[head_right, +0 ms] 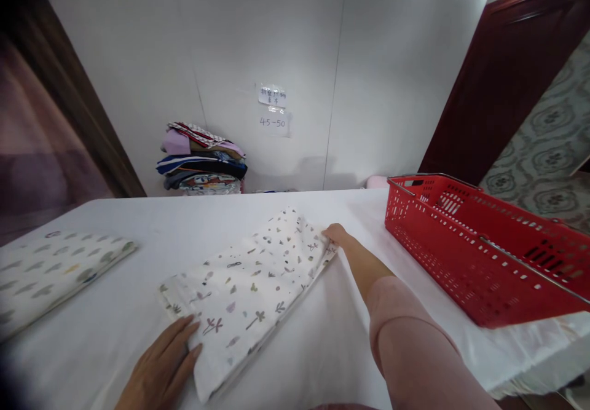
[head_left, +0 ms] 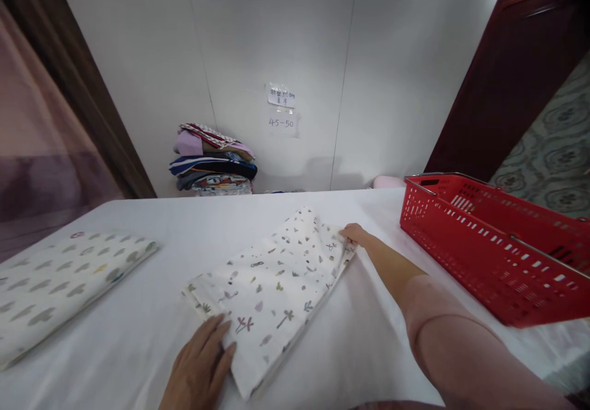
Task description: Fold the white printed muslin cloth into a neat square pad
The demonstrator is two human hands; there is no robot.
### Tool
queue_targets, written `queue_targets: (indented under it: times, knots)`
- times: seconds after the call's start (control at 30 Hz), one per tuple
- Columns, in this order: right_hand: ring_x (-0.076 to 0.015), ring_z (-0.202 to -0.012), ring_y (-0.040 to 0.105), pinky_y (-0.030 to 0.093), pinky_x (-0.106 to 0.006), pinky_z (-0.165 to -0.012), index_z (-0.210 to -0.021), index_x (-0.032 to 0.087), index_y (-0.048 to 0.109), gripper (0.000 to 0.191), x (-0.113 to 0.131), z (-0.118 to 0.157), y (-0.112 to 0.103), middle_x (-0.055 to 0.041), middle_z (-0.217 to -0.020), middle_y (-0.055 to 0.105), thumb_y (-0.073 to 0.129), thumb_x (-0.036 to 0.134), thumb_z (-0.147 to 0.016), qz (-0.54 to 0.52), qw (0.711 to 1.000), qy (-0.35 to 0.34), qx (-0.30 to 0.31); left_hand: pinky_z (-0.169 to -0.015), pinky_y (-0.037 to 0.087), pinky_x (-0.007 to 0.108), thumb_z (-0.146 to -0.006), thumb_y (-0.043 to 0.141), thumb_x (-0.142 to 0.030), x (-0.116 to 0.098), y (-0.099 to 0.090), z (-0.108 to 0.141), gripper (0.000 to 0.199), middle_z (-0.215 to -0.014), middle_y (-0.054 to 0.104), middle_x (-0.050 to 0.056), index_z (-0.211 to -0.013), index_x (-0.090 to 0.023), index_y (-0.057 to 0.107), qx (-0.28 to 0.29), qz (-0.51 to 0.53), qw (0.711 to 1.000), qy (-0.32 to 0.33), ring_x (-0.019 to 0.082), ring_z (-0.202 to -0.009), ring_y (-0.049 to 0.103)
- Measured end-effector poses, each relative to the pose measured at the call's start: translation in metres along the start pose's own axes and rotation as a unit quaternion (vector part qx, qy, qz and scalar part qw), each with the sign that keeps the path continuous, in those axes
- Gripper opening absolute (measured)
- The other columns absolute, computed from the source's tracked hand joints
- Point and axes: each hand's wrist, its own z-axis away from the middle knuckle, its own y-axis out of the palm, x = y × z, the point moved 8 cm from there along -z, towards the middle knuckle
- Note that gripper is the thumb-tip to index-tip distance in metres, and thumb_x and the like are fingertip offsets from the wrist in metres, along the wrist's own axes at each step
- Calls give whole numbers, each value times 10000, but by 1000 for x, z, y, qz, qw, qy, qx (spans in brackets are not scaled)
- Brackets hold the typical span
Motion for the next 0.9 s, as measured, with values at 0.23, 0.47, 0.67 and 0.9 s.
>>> queue_targets:
  times: [0.23, 0.47, 0.67, 0.9]
  knots:
    - [-94, -404, 474, 296, -177, -393, -743, 155, 542, 146, -30, 5, -27, 74, -399, 400, 630, 272, -737, -50, 999, 18, -11, -1046, 391, 453, -829, 438, -425, -1, 3, -3, 377, -1282, 542, 40, -1135, -257, 580, 15, 13, 1000, -15, 260, -1232, 450]
    - [-96, -476, 538, 300, -166, -395, -960, 155, 553, 197, -33, 9, -34, 41, -537, 533, 582, 216, -775, -48, 999, 8, -16, -1036, 399, 443, -816, 443, -449, -3, 0, -5, 386, -1258, 556, 50, -1110, -248, 591, 4, 26, 1000, 2, 259, -1210, 471]
    - [-118, -536, 565, 401, -187, -489, -917, 162, 611, 181, -36, 5, -33, 10, -597, 589, 618, 188, -738, 20, 999, 5, -39, -1024, 412, 459, -817, 449, -462, -3, 0, -6, 390, -1240, 567, 49, -1104, -242, 595, -1, 19, 1000, 7, 269, -1206, 473]
    - [-214, -1024, 558, 424, -235, -793, -936, 161, 645, 250, -38, 1, -32, -70, -1045, 631, 680, 289, -725, 114, 992, -36, -41, -978, 443, 444, -836, 454, -436, -16, -13, -1, 362, -1258, 546, 69, -1116, -241, 576, -31, 20, 999, 28, 259, -1174, 499]
